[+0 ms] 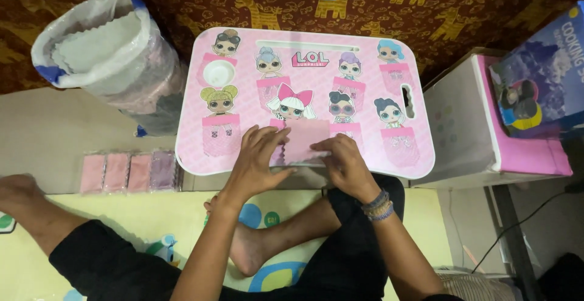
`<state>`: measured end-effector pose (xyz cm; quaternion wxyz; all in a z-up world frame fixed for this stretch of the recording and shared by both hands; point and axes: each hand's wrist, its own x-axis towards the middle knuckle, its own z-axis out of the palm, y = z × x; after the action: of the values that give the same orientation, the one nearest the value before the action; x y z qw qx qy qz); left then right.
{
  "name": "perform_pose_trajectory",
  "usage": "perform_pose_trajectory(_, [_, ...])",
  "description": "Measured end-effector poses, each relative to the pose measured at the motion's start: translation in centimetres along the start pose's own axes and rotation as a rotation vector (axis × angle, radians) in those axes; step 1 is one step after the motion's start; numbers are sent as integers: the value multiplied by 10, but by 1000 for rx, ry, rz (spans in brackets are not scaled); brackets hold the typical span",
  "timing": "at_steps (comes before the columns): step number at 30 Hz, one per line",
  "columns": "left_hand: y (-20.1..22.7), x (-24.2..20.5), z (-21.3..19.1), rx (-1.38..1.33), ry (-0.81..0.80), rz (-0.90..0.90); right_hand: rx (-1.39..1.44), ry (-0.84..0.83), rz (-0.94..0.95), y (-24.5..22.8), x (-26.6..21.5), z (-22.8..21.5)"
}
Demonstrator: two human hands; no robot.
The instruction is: Packing small pink items into individual plastic sleeves after cleaning a surface with a lint roller.
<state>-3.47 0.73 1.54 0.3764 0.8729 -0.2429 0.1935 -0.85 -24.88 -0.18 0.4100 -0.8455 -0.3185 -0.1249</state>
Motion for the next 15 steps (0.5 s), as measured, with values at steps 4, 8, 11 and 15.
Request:
perform_pose_trajectory(4, [-15,4,16,-67,35,-46,14,44,102,21,2,7])
perform_pose_trajectory(8, [-25,7,25,-77,28,-138,63,112,247,25,4,13])
perform_pose_trajectory(11, [-19,13,25,-78,28,-186,158,137,301,8,15,5])
perform_pose_trajectory(15, [-14,14,25,-76,22,-238,226,190,314,2,16,0])
